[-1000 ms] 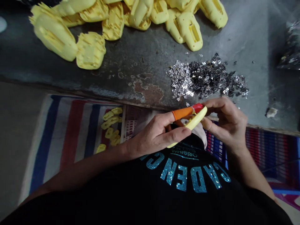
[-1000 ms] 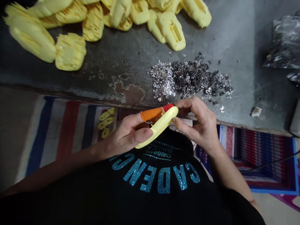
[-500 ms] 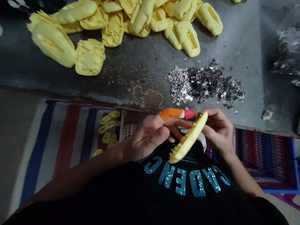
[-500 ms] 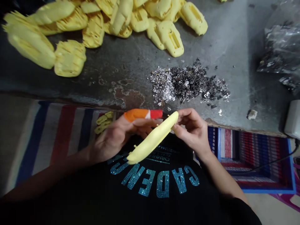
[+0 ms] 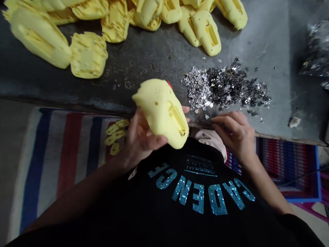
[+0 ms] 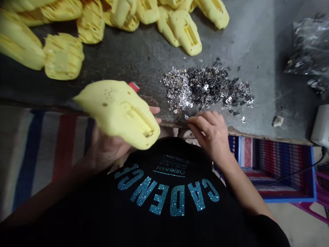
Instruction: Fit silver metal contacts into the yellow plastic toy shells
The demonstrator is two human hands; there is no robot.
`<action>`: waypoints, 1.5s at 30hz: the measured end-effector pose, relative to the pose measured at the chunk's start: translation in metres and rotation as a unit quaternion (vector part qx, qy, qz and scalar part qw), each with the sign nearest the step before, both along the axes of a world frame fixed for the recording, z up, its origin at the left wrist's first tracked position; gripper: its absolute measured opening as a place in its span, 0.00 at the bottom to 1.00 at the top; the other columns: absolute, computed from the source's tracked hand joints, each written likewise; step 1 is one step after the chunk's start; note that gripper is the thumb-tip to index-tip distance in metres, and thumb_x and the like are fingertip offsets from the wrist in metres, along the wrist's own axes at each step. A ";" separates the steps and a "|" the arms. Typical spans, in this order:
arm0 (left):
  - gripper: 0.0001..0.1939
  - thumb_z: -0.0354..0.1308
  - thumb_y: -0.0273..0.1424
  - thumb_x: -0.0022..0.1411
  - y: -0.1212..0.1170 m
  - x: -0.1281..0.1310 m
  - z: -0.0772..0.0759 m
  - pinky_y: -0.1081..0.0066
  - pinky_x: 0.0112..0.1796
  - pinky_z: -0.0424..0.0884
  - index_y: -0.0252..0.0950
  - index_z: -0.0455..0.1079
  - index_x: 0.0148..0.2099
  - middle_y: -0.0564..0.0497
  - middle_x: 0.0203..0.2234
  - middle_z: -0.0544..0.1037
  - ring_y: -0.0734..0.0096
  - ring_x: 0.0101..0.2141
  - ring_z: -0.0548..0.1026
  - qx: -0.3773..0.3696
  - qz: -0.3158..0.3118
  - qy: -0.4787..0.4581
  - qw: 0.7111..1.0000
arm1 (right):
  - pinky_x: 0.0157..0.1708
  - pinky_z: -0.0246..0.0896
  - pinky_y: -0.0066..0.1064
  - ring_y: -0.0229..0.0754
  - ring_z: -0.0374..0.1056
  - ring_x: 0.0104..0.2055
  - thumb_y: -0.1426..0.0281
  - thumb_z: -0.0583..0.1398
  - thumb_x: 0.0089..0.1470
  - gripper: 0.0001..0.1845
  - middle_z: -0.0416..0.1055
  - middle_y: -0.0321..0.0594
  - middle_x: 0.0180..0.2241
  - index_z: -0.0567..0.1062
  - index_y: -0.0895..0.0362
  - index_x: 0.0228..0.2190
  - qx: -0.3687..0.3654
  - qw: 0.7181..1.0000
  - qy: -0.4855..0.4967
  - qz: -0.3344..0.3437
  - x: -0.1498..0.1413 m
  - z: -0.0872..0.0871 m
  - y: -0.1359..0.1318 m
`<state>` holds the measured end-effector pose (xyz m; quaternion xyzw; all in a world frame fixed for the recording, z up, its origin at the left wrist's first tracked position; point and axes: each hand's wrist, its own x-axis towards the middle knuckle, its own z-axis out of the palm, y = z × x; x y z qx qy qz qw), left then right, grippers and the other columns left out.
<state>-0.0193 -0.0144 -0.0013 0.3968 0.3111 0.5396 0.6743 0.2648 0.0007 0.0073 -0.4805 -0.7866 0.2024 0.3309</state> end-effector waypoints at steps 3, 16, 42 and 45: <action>0.42 0.81 0.51 0.64 0.002 0.006 -0.002 0.57 0.56 0.88 0.49 0.74 0.75 0.47 0.77 0.74 0.45 0.71 0.77 -0.031 0.015 -0.041 0.999 | 0.45 0.62 0.46 0.51 0.75 0.45 0.68 0.67 0.75 0.06 0.86 0.42 0.44 0.87 0.50 0.47 0.139 0.980 -0.143 -0.028 0.005 -0.015 0.011; 0.38 0.74 0.48 0.73 -0.005 0.016 -0.002 0.57 0.58 0.86 0.43 0.68 0.77 0.42 0.72 0.80 0.46 0.71 0.77 -0.127 -0.022 -0.066 0.989 | 0.44 0.59 0.44 0.49 0.71 0.45 0.69 0.70 0.73 0.06 0.83 0.39 0.43 0.83 0.47 0.49 0.124 0.981 -0.148 0.001 0.010 -0.028 -0.013; 0.46 0.67 0.62 0.70 -0.005 0.035 -0.001 0.70 0.23 0.81 0.42 0.63 0.78 0.34 0.58 0.87 0.45 0.44 0.92 -0.227 -0.183 -0.086 0.953 | 0.42 0.83 0.45 0.48 0.83 0.39 0.71 0.74 0.67 0.09 0.88 0.35 0.39 0.90 0.42 0.44 -0.135 0.957 0.210 0.149 0.002 0.044 0.024; 0.48 0.67 0.63 0.71 -0.005 0.037 0.004 0.69 0.25 0.82 0.41 0.61 0.80 0.34 0.57 0.88 0.45 0.42 0.92 -0.228 -0.202 -0.094 0.948 | 0.42 0.81 0.39 0.43 0.83 0.39 0.72 0.71 0.70 0.10 0.88 0.35 0.40 0.90 0.45 0.47 -0.122 0.963 0.162 0.179 0.003 0.052 0.035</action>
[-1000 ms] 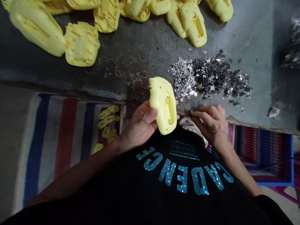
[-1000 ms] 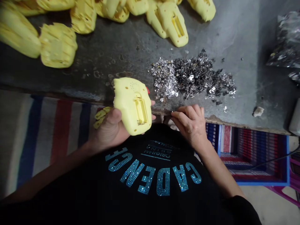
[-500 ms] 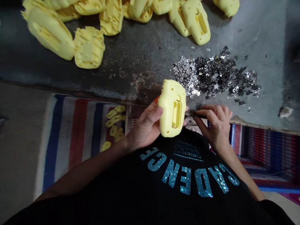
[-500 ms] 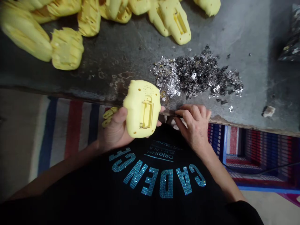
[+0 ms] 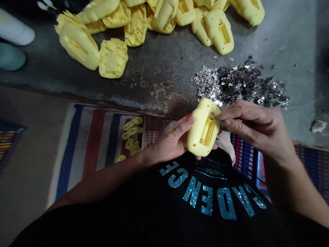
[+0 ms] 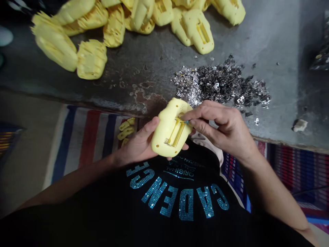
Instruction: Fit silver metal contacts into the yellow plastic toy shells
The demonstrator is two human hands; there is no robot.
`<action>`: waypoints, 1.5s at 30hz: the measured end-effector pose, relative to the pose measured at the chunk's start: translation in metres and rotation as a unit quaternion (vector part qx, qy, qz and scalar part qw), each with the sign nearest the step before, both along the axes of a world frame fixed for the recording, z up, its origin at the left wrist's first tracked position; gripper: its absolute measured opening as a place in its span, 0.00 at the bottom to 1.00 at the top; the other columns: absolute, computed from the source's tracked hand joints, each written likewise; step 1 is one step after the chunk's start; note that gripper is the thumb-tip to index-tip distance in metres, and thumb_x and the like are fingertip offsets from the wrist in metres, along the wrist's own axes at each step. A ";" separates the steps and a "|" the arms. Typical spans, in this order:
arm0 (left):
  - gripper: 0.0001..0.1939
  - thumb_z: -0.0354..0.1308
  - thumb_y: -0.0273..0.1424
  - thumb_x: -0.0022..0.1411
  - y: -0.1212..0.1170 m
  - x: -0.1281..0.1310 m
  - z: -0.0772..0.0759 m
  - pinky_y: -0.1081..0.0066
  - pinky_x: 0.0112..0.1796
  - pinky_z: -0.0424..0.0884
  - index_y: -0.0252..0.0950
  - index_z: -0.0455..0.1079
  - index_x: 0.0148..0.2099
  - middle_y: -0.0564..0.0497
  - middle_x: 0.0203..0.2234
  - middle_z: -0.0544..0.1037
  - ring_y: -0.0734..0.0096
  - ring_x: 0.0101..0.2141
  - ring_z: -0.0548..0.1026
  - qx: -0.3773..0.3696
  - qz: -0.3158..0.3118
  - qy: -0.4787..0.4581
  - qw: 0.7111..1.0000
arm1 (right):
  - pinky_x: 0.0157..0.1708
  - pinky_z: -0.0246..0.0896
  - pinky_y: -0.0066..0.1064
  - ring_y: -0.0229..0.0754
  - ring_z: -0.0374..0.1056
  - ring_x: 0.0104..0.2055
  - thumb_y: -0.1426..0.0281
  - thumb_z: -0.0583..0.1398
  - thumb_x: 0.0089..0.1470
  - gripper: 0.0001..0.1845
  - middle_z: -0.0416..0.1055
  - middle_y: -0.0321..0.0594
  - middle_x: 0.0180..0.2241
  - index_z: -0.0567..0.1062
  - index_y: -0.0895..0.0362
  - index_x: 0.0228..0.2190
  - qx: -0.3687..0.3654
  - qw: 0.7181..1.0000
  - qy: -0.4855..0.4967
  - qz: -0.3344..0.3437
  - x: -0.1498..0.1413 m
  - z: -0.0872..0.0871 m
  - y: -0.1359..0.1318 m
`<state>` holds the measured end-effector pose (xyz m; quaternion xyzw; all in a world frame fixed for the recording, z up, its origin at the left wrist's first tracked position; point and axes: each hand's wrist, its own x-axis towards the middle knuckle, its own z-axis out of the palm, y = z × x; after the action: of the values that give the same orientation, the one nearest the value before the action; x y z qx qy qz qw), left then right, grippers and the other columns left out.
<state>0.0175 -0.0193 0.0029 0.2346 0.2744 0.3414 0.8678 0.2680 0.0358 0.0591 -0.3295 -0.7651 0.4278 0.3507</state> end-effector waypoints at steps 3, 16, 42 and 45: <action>0.46 0.65 0.62 0.74 0.000 0.002 0.006 0.70 0.26 0.83 0.40 0.61 0.80 0.35 0.56 0.88 0.44 0.45 0.92 -0.006 -0.002 0.000 1.000 | 0.44 0.79 0.34 0.39 0.83 0.41 0.73 0.70 0.71 0.07 0.88 0.36 0.42 0.88 0.49 0.47 0.023 0.999 -0.039 0.020 0.001 0.005 0.005; 0.50 0.70 0.60 0.71 0.000 0.006 0.015 0.71 0.26 0.82 0.37 0.59 0.80 0.35 0.56 0.88 0.46 0.43 0.92 -0.013 -0.007 0.024 1.000 | 0.34 0.71 0.27 0.33 0.78 0.33 0.74 0.66 0.68 0.06 0.83 0.29 0.37 0.79 0.52 0.45 0.100 0.974 -0.170 0.109 0.004 0.026 0.029; 0.44 0.70 0.62 0.71 -0.003 0.007 0.007 0.70 0.27 0.84 0.41 0.71 0.76 0.34 0.62 0.87 0.42 0.48 0.92 -0.048 -0.001 -0.015 0.999 | 0.27 0.67 0.26 0.30 0.74 0.28 0.76 0.70 0.64 0.14 0.82 0.24 0.36 0.76 0.47 0.44 0.176 0.956 -0.197 0.129 -0.003 0.041 0.045; 0.44 0.71 0.62 0.70 -0.003 0.008 0.009 0.69 0.27 0.84 0.42 0.72 0.76 0.35 0.61 0.87 0.42 0.47 0.92 -0.054 -0.003 -0.021 0.998 | 0.27 0.64 0.24 0.27 0.73 0.28 0.79 0.71 0.60 0.16 0.81 0.23 0.35 0.76 0.49 0.44 0.187 0.953 -0.199 0.129 -0.005 0.036 0.047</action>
<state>0.0256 -0.0228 0.0118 0.1808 0.2734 0.3282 0.8859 0.2629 0.0826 0.0951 -0.2346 -0.9217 0.2448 0.1884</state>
